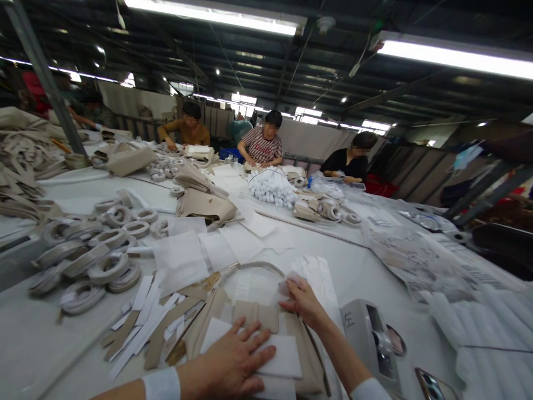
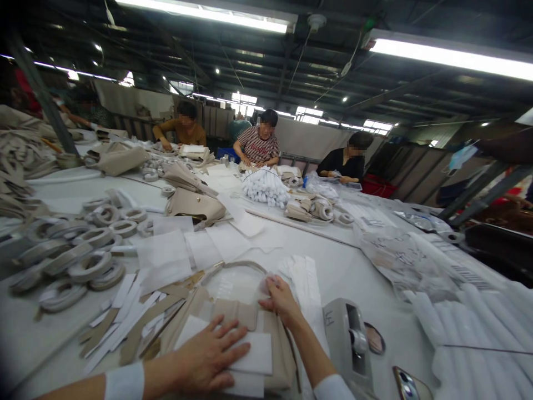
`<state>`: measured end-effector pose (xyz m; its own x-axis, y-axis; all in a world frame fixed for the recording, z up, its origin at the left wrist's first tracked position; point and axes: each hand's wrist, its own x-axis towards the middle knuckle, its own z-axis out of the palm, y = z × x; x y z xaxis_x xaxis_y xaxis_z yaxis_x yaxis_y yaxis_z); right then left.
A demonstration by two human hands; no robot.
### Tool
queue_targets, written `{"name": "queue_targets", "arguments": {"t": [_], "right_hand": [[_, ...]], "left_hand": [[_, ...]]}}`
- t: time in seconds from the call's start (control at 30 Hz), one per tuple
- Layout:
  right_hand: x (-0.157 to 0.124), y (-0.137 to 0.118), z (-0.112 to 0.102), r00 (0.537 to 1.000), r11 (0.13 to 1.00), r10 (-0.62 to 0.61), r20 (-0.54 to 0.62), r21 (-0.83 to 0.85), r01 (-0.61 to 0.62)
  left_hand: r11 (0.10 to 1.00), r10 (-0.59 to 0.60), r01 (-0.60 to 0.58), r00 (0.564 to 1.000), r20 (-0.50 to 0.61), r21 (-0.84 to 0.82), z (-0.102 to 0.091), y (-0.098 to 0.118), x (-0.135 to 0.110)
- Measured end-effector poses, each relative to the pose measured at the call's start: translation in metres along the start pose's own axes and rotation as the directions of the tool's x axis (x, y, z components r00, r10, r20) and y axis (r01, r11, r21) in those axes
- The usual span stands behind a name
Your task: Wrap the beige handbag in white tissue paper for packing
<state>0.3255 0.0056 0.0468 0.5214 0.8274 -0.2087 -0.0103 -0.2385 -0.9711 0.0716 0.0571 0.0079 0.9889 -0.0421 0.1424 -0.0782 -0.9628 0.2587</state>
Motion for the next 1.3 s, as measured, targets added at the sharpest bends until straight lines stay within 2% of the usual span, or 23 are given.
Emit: {"name": "queue_targets", "arguments": {"t": [0.1, 0.2, 0.27, 0.33, 0.4, 0.47, 0.53, 0.57, 0.63, 0.7, 0.83, 0.9, 0.97, 1.03, 1.1, 1.2, 1.3], "right_hand": [[0.002, 0.005, -0.008, 0.999, 0.996, 0.034, 0.023, 0.083, -0.036], [0.000, 0.007, -0.028, 0.999, 0.991, 0.024, -0.038, 0.131, -0.018], [-0.007, 0.003, -0.035, 0.999, 0.996, -0.030, -0.028, 0.089, 0.033], [-0.021, -0.003, -0.033, 0.988, 0.988, -0.131, 0.076, -0.066, 0.137], [-0.042, -0.008, -0.024, 0.950, 0.907, -0.201, 0.239, -0.320, 0.272], [-0.066, -0.005, -0.016, 0.910, 0.744, -0.203, 0.361, -0.547, 0.383], [-0.089, 0.007, -0.012, 0.884, 0.599, -0.221, 0.413, -0.658, 0.457], [-0.098, 0.015, -0.012, 0.871, 0.555, -0.255, 0.421, -0.674, 0.488], [-0.113, 0.035, -0.015, 0.842, 0.507, -0.348, 0.412, -0.673, 0.538], [-0.119, 0.051, -0.021, 0.829, 0.506, -0.425, 0.364, -0.664, 0.550], [-0.118, 0.062, -0.035, 0.876, 0.619, -0.470, 0.110, -0.667, 0.415], [-0.117, 0.058, -0.040, 0.870, 0.619, -0.491, 0.052, -0.681, 0.390], [-0.120, 0.053, -0.038, 0.819, 0.519, -0.553, 0.154, -0.704, 0.484], [-0.125, 0.050, -0.030, 0.736, 0.374, -0.596, 0.320, -0.701, 0.607], [-0.132, 0.051, -0.019, 0.677, 0.269, -0.606, 0.417, -0.694, 0.668], [-0.141, 0.064, -0.008, 0.630, 0.189, -0.647, 0.429, -0.711, 0.678], [-0.148, 0.080, -0.007, 0.597, 0.131, -0.684, 0.419, -0.735, 0.666]], "left_hand": [[1.000, -0.002, 0.002, 1.000, 0.005, 0.008, 0.000, -0.001, 0.001], [1.000, -0.005, 0.005, 1.000, 0.012, 0.007, 0.000, -0.001, 0.001], [1.000, -0.006, 0.006, 1.000, 0.013, 0.007, -0.001, 0.000, 0.002], [1.000, -0.012, 0.012, 1.000, 0.017, 0.005, -0.002, 0.001, 0.002], [1.000, -0.020, 0.020, 0.999, 0.025, -0.002, -0.002, 0.001, 0.003], [1.000, -0.018, 0.019, 0.999, 0.028, -0.014, -0.003, 0.002, 0.003], [1.000, -0.013, 0.014, 1.000, 0.024, -0.021, -0.003, 0.001, 0.003], [1.000, -0.012, 0.013, 1.000, 0.023, -0.023, -0.002, 0.001, 0.003], [1.000, -0.015, 0.016, 0.999, 0.031, -0.026, -0.002, 0.001, 0.003], [0.999, -0.019, 0.020, 0.999, 0.046, -0.034, -0.001, 0.002, 0.003], [0.999, -0.025, 0.026, 0.999, 0.044, -0.027, 0.000, 0.002, 0.002], [1.000, -0.024, 0.024, 0.999, 0.038, -0.013, 0.001, 0.003, 0.002], [1.000, -0.021, 0.021, 0.999, 0.047, -0.005, 0.001, 0.003, 0.002], [1.000, -0.025, 0.025, 0.998, 0.056, -0.001, 0.002, 0.004, 0.003], [0.999, -0.033, 0.033, 0.998, 0.054, 0.004, 0.001, 0.004, 0.003], [0.999, -0.032, 0.031, 0.998, 0.051, 0.021, 0.001, 0.006, 0.003], [0.996, -0.024, 0.020, 0.999, 0.046, 0.081, 0.002, 0.010, 0.003]]}}
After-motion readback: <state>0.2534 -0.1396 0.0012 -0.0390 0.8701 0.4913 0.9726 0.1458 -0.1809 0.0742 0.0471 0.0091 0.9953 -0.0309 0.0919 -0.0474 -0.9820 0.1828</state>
